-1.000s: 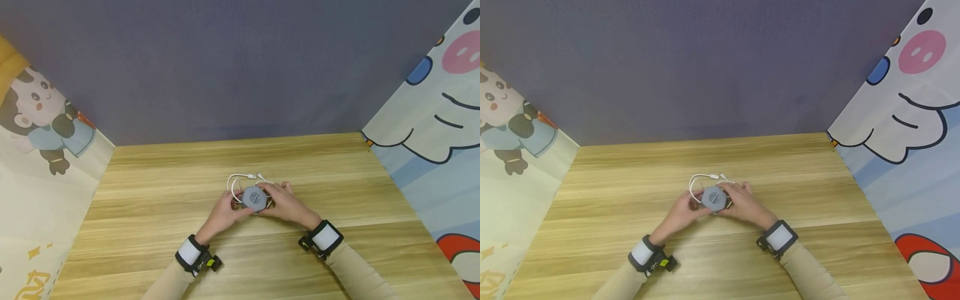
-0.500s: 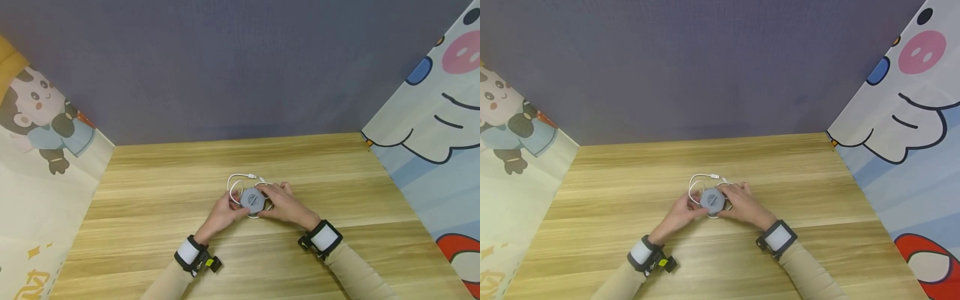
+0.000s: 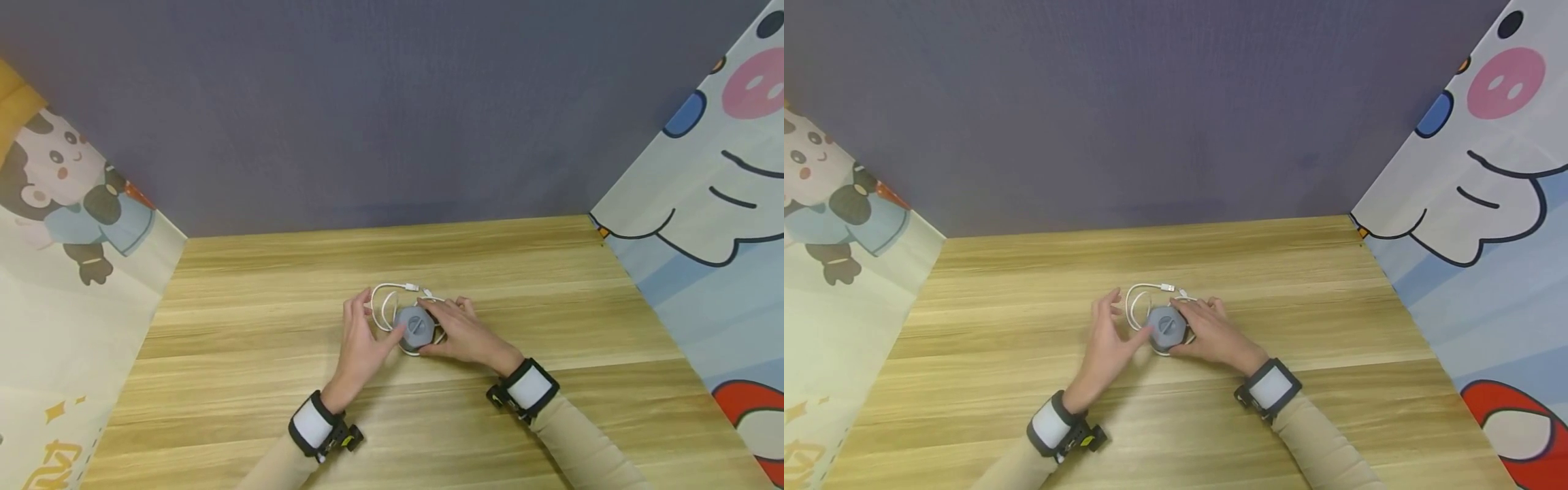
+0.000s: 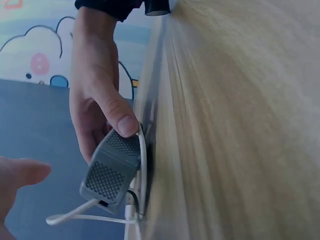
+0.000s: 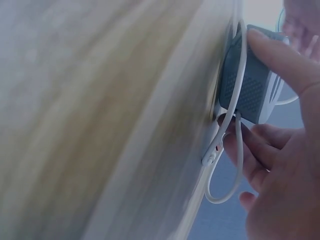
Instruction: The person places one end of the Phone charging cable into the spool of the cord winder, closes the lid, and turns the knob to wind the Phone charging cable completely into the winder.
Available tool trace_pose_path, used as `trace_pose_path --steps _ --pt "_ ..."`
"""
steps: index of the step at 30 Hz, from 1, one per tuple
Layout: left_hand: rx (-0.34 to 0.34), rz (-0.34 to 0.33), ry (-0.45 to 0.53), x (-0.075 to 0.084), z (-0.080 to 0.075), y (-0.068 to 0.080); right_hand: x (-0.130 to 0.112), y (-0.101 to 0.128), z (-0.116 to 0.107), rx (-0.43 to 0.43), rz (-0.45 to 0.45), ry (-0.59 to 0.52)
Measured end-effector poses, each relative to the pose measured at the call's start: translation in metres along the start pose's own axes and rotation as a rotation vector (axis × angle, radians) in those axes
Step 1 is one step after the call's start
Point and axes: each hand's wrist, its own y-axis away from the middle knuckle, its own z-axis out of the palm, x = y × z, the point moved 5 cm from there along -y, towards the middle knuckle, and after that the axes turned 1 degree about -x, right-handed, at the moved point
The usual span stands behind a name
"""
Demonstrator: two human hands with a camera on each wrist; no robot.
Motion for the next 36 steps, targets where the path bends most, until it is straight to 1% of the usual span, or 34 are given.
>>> trace_pose_path --steps 3,5,6,9,10,12,14,16,21,26,30,33,36 --pt "0.071 0.134 -0.061 0.013 -0.002 0.001 -0.001 0.000 0.000 -0.013 0.004 -0.004" --pt "0.080 0.229 -0.092 0.021 -0.001 0.001 -0.002 0.000 0.000 -0.015 0.000 -0.003" --pt "0.073 0.276 -0.112 0.025 0.000 0.001 -0.003 0.000 -0.001 -0.014 -0.005 -0.001" --pt "0.005 0.384 -0.143 0.033 0.007 0.001 -0.005 0.001 -0.002 0.002 -0.024 0.005" --pt "-0.028 0.409 -0.151 0.035 0.009 0.001 -0.005 0.001 -0.003 0.007 -0.029 0.005" --pt "-0.089 0.436 -0.164 0.037 0.015 0.000 -0.006 0.001 -0.003 0.016 -0.037 0.002" --pt "-0.144 0.431 -0.165 0.038 0.019 -0.001 -0.006 0.001 -0.004 0.018 -0.041 -0.009" --pt "-0.182 0.411 -0.162 0.037 0.023 -0.003 -0.005 0.001 -0.004 0.017 -0.041 -0.017" --pt "-0.244 0.350 -0.158 0.036 0.029 -0.009 -0.003 0.001 -0.002 0.009 -0.026 -0.040" --pt "-0.289 0.266 -0.195 0.035 0.034 -0.013 -0.002 0.000 -0.002 0.011 -0.018 -0.037" --pt "-0.312 0.225 -0.240 0.035 0.037 -0.016 -0.004 0.000 -0.002 0.024 -0.028 -0.026" --pt "-0.322 0.195 -0.243 0.033 0.037 -0.019 -0.005 0.000 -0.003 0.043 -0.042 -0.033" --pt "-0.323 0.149 -0.214 0.029 0.035 -0.023 -0.007 0.000 -0.006 0.071 -0.053 -0.039"
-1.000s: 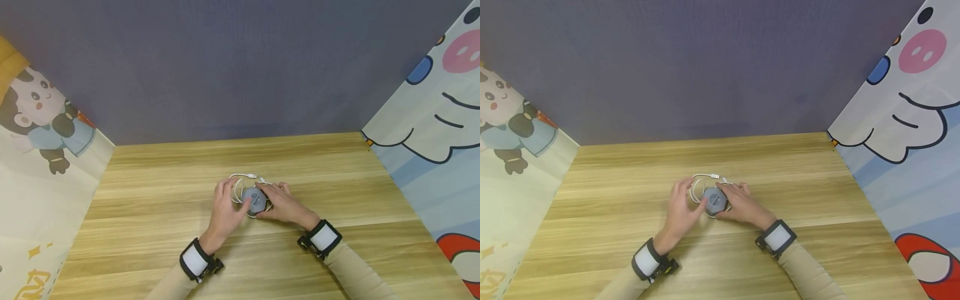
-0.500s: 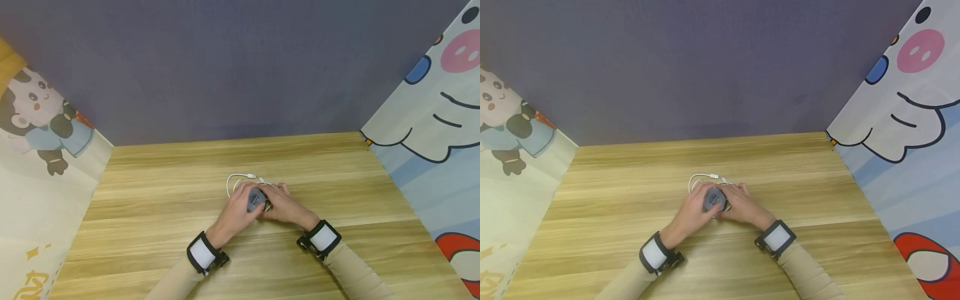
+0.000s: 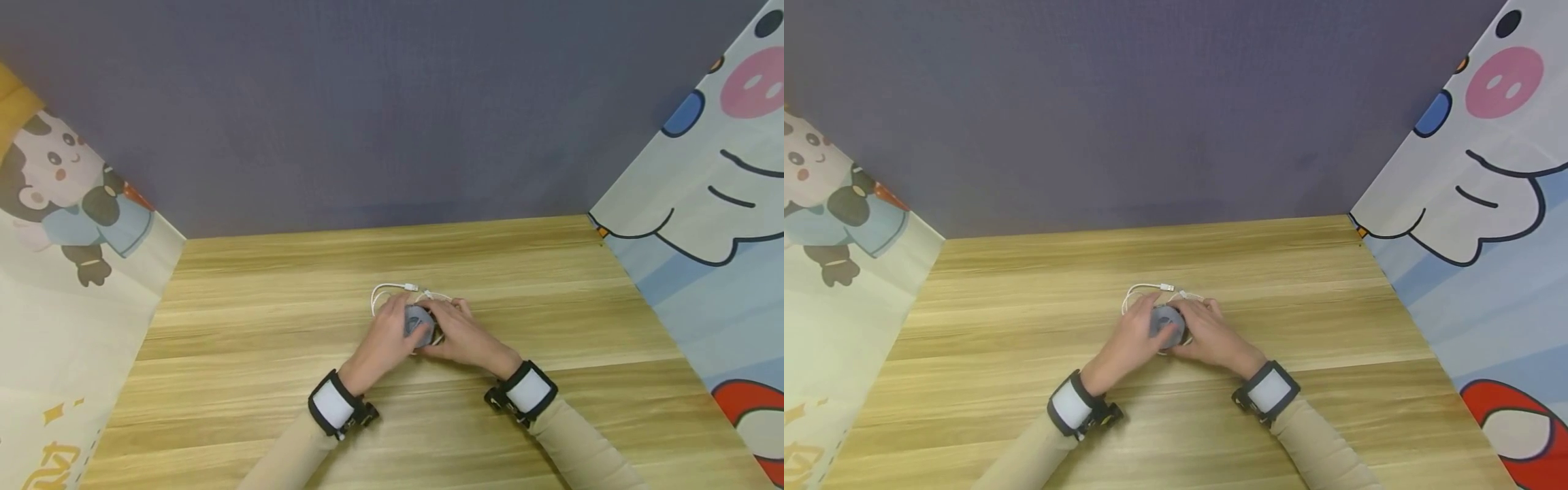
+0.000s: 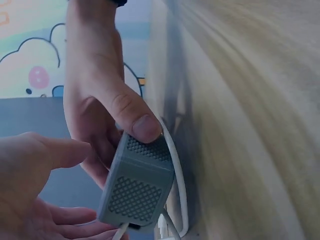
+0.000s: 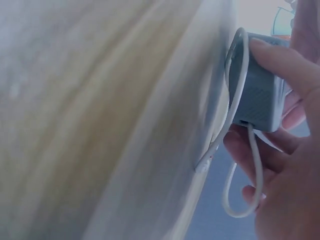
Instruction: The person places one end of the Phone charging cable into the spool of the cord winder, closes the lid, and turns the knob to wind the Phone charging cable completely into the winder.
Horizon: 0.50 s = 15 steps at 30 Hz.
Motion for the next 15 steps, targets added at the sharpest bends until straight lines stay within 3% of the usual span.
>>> trace_pose_path --steps 9,15 --pt "-0.019 -0.076 0.153 -0.004 -0.019 -0.005 -0.010 0.000 -0.019 0.118 -0.100 0.039" --pt "-0.108 -0.133 0.356 -0.005 -0.031 -0.008 -0.017 0.000 -0.036 0.127 -0.115 0.062"
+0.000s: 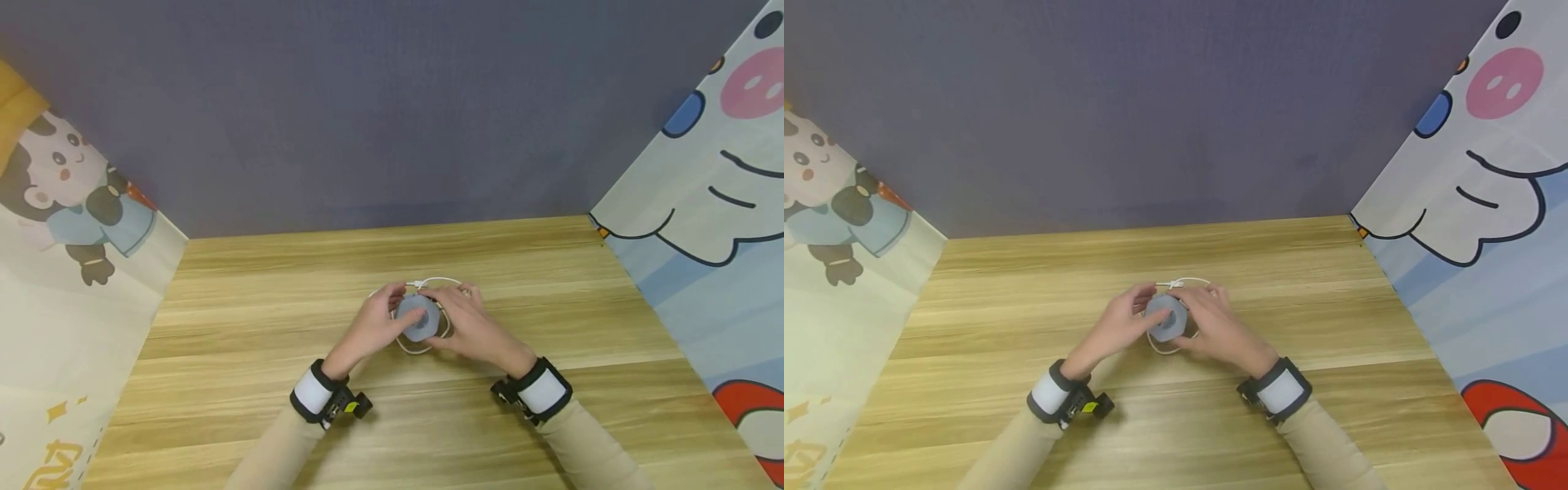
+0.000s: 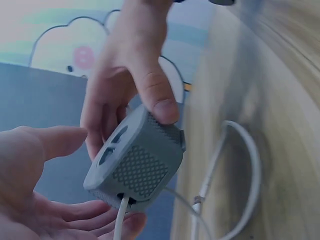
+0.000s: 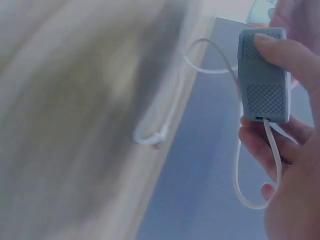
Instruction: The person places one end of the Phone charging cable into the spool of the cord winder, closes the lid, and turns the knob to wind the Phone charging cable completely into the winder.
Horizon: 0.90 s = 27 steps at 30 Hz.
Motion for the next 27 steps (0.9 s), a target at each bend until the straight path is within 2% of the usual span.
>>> trace_pose_path --steps 4,7,10,15,19,24,27 --pt "-0.063 -0.067 0.131 0.003 -0.010 0.000 -0.007 -0.002 -0.012 0.001 -0.005 0.025" --pt "-0.119 -0.092 0.211 0.007 -0.018 0.000 -0.014 -0.004 -0.020 0.016 -0.024 0.054" --pt "-0.212 -0.098 0.298 0.010 -0.023 0.001 -0.021 -0.005 -0.030 0.036 -0.047 0.071" --pt "-0.386 -0.070 0.470 0.016 -0.027 0.003 -0.031 -0.007 -0.042 0.050 -0.069 0.068" --pt "-0.487 -0.053 0.587 0.019 -0.026 0.006 -0.034 -0.009 -0.048 0.046 -0.069 0.038" --pt "-0.532 -0.027 0.725 0.022 -0.024 0.007 -0.034 -0.009 -0.054 0.032 -0.058 -0.006" --pt "-0.538 -0.021 0.772 0.023 -0.023 0.008 -0.033 -0.010 -0.056 0.017 -0.056 -0.008"
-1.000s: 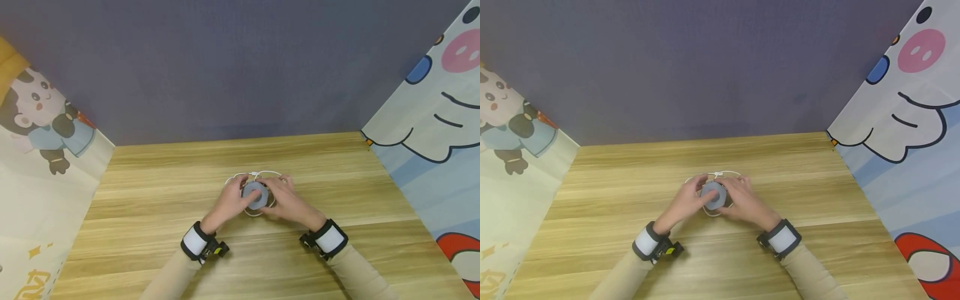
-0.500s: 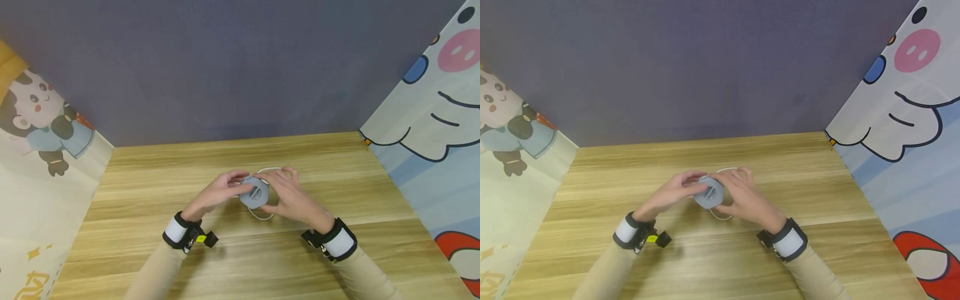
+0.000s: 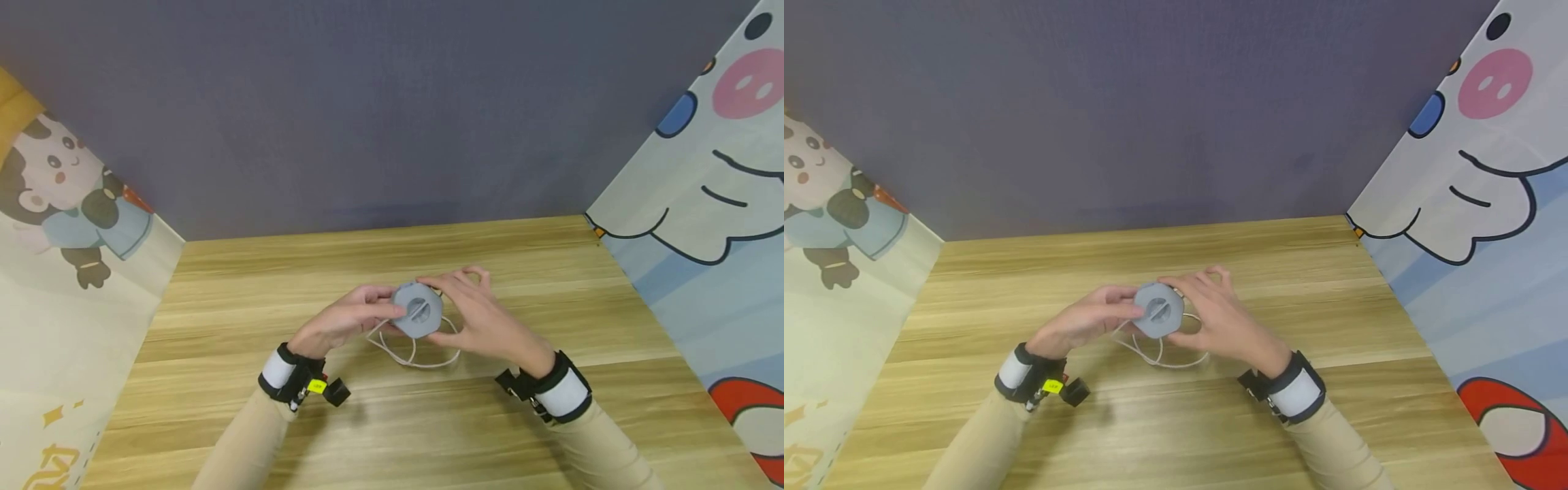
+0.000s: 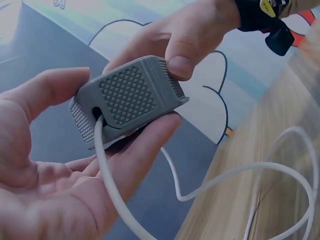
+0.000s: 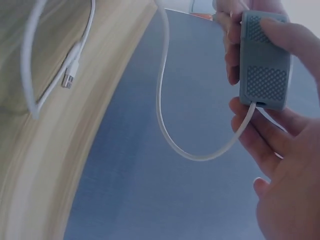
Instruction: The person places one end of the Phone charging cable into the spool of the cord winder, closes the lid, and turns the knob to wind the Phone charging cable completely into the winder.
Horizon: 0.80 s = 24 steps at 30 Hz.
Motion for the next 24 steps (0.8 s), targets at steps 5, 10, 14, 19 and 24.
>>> trace_pose_path --steps 5,10,14,19,24 --pt "0.016 -0.002 0.025 -0.001 0.002 0.001 -0.001 -0.002 -0.003 -0.038 0.002 -0.006" --pt "0.050 0.004 0.049 -0.004 0.002 0.001 -0.003 -0.002 -0.007 -0.021 -0.029 -0.053" --pt "0.062 0.001 0.049 -0.007 0.001 0.002 -0.009 -0.005 -0.013 0.135 -0.143 -0.061" --pt "0.068 0.003 0.055 -0.011 -0.001 0.002 -0.012 -0.008 -0.018 0.280 -0.236 -0.005" --pt "0.080 0.012 0.070 -0.012 -0.002 0.001 -0.013 -0.010 -0.016 0.277 -0.262 0.049"
